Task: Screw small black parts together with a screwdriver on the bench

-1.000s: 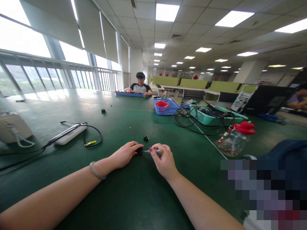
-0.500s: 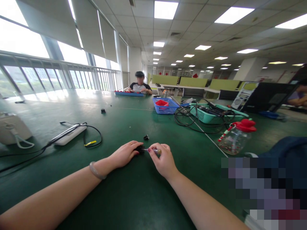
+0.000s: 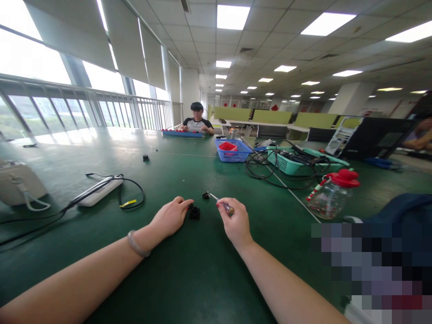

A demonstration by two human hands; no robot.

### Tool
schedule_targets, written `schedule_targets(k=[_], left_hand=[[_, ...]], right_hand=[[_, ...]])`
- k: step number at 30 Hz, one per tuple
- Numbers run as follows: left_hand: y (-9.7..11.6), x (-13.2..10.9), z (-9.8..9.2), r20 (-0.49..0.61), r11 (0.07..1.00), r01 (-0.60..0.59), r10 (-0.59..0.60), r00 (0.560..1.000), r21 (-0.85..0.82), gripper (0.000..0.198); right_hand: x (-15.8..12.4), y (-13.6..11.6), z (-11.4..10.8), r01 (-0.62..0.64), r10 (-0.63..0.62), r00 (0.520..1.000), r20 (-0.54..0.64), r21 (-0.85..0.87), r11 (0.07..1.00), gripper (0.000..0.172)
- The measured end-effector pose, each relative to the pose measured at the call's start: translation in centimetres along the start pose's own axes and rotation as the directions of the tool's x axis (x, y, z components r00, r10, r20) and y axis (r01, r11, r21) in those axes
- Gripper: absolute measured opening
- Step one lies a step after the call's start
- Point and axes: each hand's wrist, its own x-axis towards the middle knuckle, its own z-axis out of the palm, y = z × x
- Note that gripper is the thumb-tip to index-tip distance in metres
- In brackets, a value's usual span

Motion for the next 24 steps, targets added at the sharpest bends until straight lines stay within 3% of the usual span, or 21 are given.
schedule_targets(k=[6,10,13,17,20,24], left_hand=[[0.5,-0.2,0.2,-0.027,0.996,-0.030,0.033,0.999,0.088,0.037],[0.7,0.0,0.2,-0.105,0.992,-0.118,0.114,0.988,-0.038,0.040],[0.8,0.1,0.4,-0.048,0.962,-0.215,0.210,0.976,-0.167,0.046],[0.8,0.3,0.7,0.012,0.947,-0.272,0.278,0.961,-0.173,0.036],[0.5,0.4,0.8,-0.005,0.970,-0.194,0.195,0.981,-0.148,0.030],[-0.4,0.8,0.9,-0.014,0.995,0.037,-0.038,0.999,-0.088,0.030]], right_hand=[[1.0,2.4,1.3,-0.109,0.109,0.994,0.030,-0.003,0.994,0.024],[1.4,3.5,1.9,-0.167,0.167,0.982,0.090,-0.004,0.986,0.030],[1.5,3.7,2.2,-0.169,0.175,0.975,0.139,-0.054,0.984,0.030],[1.5,3.6,2.2,-0.160,0.177,0.968,0.178,-0.107,0.981,0.030],[1.5,3.4,2.1,-0.171,0.190,0.963,0.193,-0.113,0.979,0.030],[1.2,2.6,1.5,-0.206,0.210,0.952,0.222,-0.044,0.978,0.031]])
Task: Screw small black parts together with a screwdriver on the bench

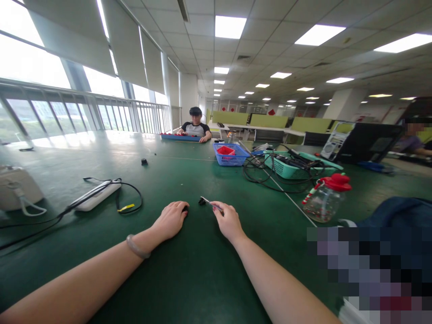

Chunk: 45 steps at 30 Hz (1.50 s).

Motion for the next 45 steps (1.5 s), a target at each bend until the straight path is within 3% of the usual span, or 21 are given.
schedule_targets(k=[4,6,10,18,22,27,34,37,42,45], left_hand=[[-0.5,0.0,-0.3,-0.025,0.996,0.087,-0.086,0.996,0.019,0.044],[-0.3,-0.2,-0.5,-0.004,0.999,0.050,-0.050,0.999,-0.004,0.052],[0.8,-0.7,-0.8,0.038,0.997,-0.061,0.062,0.997,-0.042,0.049],[3.2,-1.9,-0.4,0.084,0.986,-0.168,0.168,0.982,-0.008,0.029],[3.2,-2.9,-1.0,0.103,0.981,-0.195,0.192,0.976,0.016,0.028],[-0.7,-5.3,-3.0,0.140,0.990,-0.125,0.115,0.983,0.064,0.027],[-11.5,-8.8,-7.6,0.114,0.956,0.157,-0.190,0.975,0.248,0.033],[-14.8,-9.1,-9.4,0.108,0.937,0.207,-0.245,0.963,0.281,0.035],[-16.1,-7.7,-11.6,0.107,0.932,0.245,-0.282,0.954,0.268,0.034],[-15.9,-6.9,-12.4,0.022,0.954,0.251,-0.258,0.966,0.164,0.036]], right_hand=[[-0.8,-0.8,-0.4,0.030,-0.027,0.999,-0.019,0.174,0.984,0.034],[-0.9,-0.7,-0.4,0.051,-0.029,0.996,-0.089,0.255,0.966,0.035],[-0.4,0.1,-0.2,0.040,0.036,0.980,-0.198,0.370,0.928,0.037],[0.1,0.8,0.2,0.004,0.078,0.974,-0.212,0.361,0.932,0.041],[0.1,0.8,0.2,-0.011,0.088,0.973,-0.213,0.337,0.941,0.039],[0.0,0.8,0.2,-0.037,0.110,0.970,-0.216,0.315,0.948,0.037],[0.1,0.7,0.2,-0.063,0.131,0.970,-0.207,0.306,0.950,0.034],[0.5,1.2,0.4,-0.081,0.157,0.963,-0.219,0.322,0.943,0.034],[1.4,1.9,0.6,-0.112,0.236,0.931,-0.277,0.398,0.911,0.031],[1.6,2.2,0.6,-0.108,0.280,0.908,-0.311,0.472,0.875,0.030]])
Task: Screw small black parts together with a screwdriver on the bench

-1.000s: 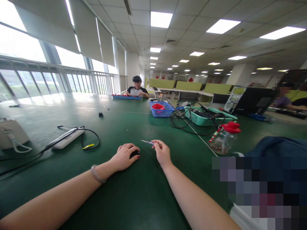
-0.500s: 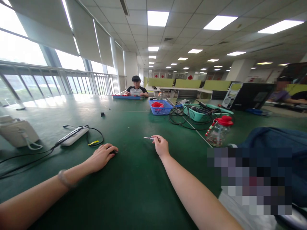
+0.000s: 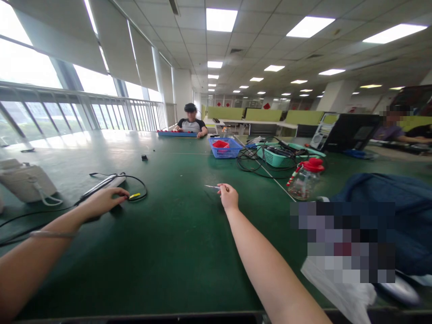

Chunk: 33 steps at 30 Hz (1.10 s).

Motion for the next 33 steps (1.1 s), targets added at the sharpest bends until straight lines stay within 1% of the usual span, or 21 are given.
schedule_targets(k=[2,3,4,5,6,7,8,10,11,13,15,16,17,19,23,26,28,29,30,31,33], left_hand=[[-0.2,0.1,-0.1,-0.112,0.991,-0.007,-0.008,0.994,-0.135,0.038],[-0.4,0.0,0.1,-0.165,0.975,-0.004,-0.033,0.986,-0.221,0.039],[-0.7,-0.1,0.3,-0.204,0.945,0.000,-0.071,0.976,-0.327,0.041],[-1.0,-0.2,0.5,-0.226,0.891,0.000,-0.115,0.967,-0.453,0.043],[-1.4,-0.4,0.8,-0.232,0.809,-0.005,-0.162,0.959,-0.588,0.047],[-1.7,-0.6,1.1,-0.221,0.698,-0.014,-0.207,0.953,-0.716,0.052],[-2.0,-0.8,1.3,-0.193,0.567,-0.022,-0.244,0.950,-0.823,0.057],[-2.2,-1.3,1.5,-0.114,0.313,-0.020,-0.284,0.952,-0.949,0.061],[-2.2,-1.5,1.5,-0.074,0.217,-0.010,-0.290,0.954,-0.976,0.059],[-2.0,-1.7,1.3,-0.012,0.084,0.013,-0.297,0.955,-0.996,0.048],[-1.9,-1.7,1.3,0.017,0.022,0.025,-0.310,0.951,-0.999,0.038],[-1.9,-1.7,1.3,0.023,0.019,0.030,-0.311,0.950,-0.999,0.036],[-2.0,-1.6,1.4,0.022,0.036,0.035,-0.309,0.951,-0.999,0.037],[-2.4,-1.5,1.5,0.002,0.123,0.039,-0.288,0.958,-0.992,0.044],[-3.2,-1.5,1.4,-0.073,0.390,0.025,-0.236,0.969,-0.921,0.059],[-3.4,-1.6,1.0,-0.166,0.618,-0.002,-0.208,0.964,-0.786,0.061],[-3.6,-1.7,0.8,-0.215,0.735,-0.005,-0.192,0.958,-0.678,0.060],[-3.7,-1.6,0.8,-0.226,0.765,0.001,-0.192,0.955,-0.644,0.060],[-3.9,-1.6,0.9,-0.230,0.775,0.010,-0.199,0.953,-0.632,0.059],[-4.1,-1.5,0.9,-0.225,0.771,0.020,-0.210,0.951,-0.636,0.058],[-4.4,-1.4,1.1,-0.198,0.734,0.050,-0.248,0.948,-0.677,0.057]], right_hand=[[0.1,0.0,-0.2,-0.014,0.016,0.999,-0.031,0.064,0.998,0.030],[0.1,0.0,-0.3,-0.019,0.023,0.999,-0.045,0.097,0.995,0.030],[0.1,0.0,-0.4,-0.024,0.031,0.998,-0.055,0.128,0.991,0.030],[0.1,0.0,-0.5,-0.029,0.039,0.997,-0.060,0.158,0.987,0.030],[0.1,-0.1,-0.6,-0.034,0.046,0.997,-0.060,0.184,0.982,0.030],[0.1,-0.1,-0.7,-0.041,0.054,0.997,-0.054,0.207,0.978,0.030],[0.1,-0.1,-0.8,-0.049,0.061,0.997,-0.046,0.227,0.973,0.030],[0.0,-0.2,-0.9,-0.068,0.077,0.997,-0.024,0.259,0.963,0.030],[0.0,-0.2,-1.0,-0.078,0.085,0.996,-0.013,0.273,0.959,0.030],[-0.2,-0.3,-1.1,-0.095,0.098,0.995,0.006,0.294,0.951,0.031],[-0.3,-0.4,-1.2,-0.108,0.107,0.994,0.020,0.308,0.945,0.030],[-0.3,-0.4,-1.2,-0.113,0.111,0.993,0.026,0.312,0.943,0.030],[-0.4,-0.4,-1.2,-0.118,0.114,0.993,0.031,0.315,0.942,0.030],[-0.5,-0.5,-1.2,-0.124,0.118,0.992,0.038,0.318,0.940,0.030],[-0.5,-0.6,-1.3,-0.129,0.120,0.992,0.049,0.315,0.940,0.029],[-0.6,-0.6,-1.3,-0.129,0.118,0.991,0.056,0.310,0.942,0.028],[-0.6,-0.6,-1.3,-0.129,0.117,0.991,0.058,0.306,0.943,0.028],[-0.6,-0.6,-1.3,-0.129,0.117,0.991,0.058,0.305,0.944,0.028],[-0.6,-0.6,-1.3,-0.129,0.116,0.991,0.059,0.304,0.944,0.028],[-0.6,-0.6,-1.3,-0.129,0.116,0.991,0.060,0.303,0.944,0.028],[-0.6,-0.6,-1.3,-0.130,0.117,0.991,0.062,0.301,0.945,0.028]])
